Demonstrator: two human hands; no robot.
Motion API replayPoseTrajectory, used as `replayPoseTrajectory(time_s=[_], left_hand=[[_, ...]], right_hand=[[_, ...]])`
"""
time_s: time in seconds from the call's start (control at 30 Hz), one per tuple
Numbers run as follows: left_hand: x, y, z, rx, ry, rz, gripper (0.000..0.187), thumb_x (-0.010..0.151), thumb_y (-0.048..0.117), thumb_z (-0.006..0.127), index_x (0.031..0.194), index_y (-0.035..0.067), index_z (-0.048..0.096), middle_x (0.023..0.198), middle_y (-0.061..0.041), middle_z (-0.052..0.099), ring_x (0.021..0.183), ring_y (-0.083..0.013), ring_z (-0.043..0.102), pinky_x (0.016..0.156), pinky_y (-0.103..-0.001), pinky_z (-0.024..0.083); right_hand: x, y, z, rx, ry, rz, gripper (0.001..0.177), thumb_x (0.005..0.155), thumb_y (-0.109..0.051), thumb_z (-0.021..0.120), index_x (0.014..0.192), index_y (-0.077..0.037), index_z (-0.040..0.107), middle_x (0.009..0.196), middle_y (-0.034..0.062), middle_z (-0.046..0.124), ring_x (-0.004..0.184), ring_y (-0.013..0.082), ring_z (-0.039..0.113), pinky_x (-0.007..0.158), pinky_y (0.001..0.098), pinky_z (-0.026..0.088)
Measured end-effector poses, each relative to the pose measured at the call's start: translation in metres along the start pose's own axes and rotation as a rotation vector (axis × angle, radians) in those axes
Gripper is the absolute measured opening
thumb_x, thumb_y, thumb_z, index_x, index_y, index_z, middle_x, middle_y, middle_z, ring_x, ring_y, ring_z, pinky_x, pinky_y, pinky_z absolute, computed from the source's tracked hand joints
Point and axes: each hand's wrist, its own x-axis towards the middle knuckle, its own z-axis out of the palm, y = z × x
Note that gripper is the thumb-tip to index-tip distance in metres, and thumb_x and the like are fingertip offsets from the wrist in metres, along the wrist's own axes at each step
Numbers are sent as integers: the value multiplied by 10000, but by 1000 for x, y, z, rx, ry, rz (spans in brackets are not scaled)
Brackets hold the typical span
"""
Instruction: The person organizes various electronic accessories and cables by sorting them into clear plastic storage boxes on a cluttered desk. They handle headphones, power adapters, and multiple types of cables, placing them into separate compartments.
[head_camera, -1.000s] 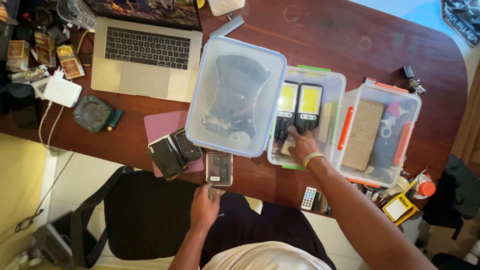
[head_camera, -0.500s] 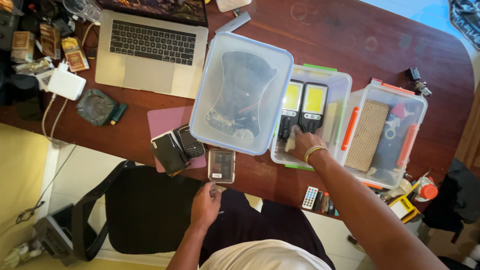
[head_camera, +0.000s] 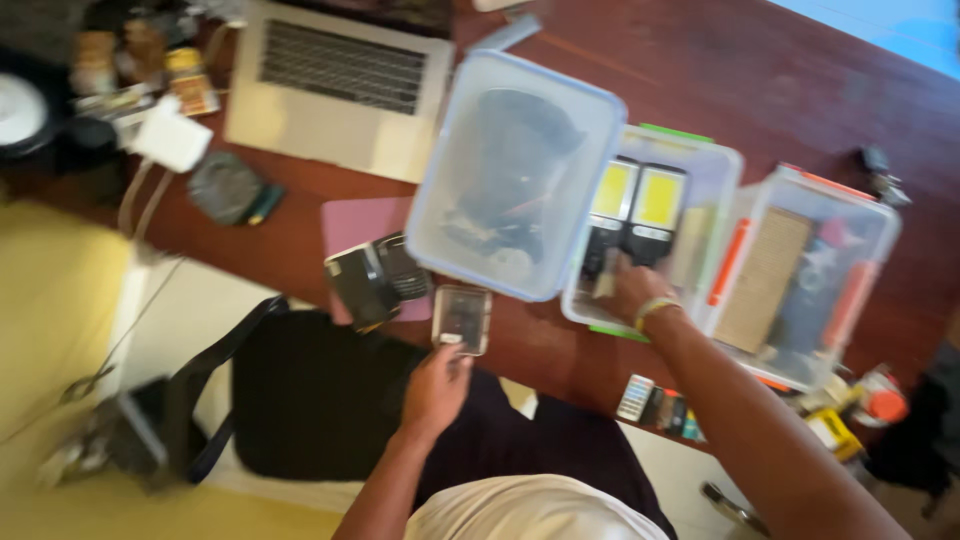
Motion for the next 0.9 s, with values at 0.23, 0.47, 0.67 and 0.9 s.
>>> replayPoseTrajectory(time_s=[0.23,0.47,0.67,0.9], left_hand=[[11,29,-16,-2,133,-9,263,946,255,659,1105,52,710,960,-169,752,857,-318,745,779,-425,577],[43,-9,-77,40,660,-211,624,782,352,857,1224,-6,598,1074,-203,652,1009,-396,649,872,-474,523],[75,-33,-103,30,537,-381,918,647,386,940,1378,38,506,1205,-235,606,1101,-432,614,920,-486,507],[91,-79,-91,-67,480,-69,661,711,285,891,1243,12,608,1251,-228,682,1071,-429,674,924,-473,527]], right_hand=[[-2,-5,-6,-59,2,22,961,799,-732,687,1418,-41,436,1095,322,724,1058,487,711,936,576,557],[-52,-14,-32,60,165,89,675,916,-606,646,1379,-122,567,1115,267,741,1054,455,719,899,536,568],[-121,-25,-24,204,404,13,616,895,-539,652,1361,-143,577,1096,114,788,1074,359,723,943,473,550],[-164,-21,11,356,338,219,531,917,-493,633,1355,-193,616,1121,104,786,1041,350,737,911,457,571]])
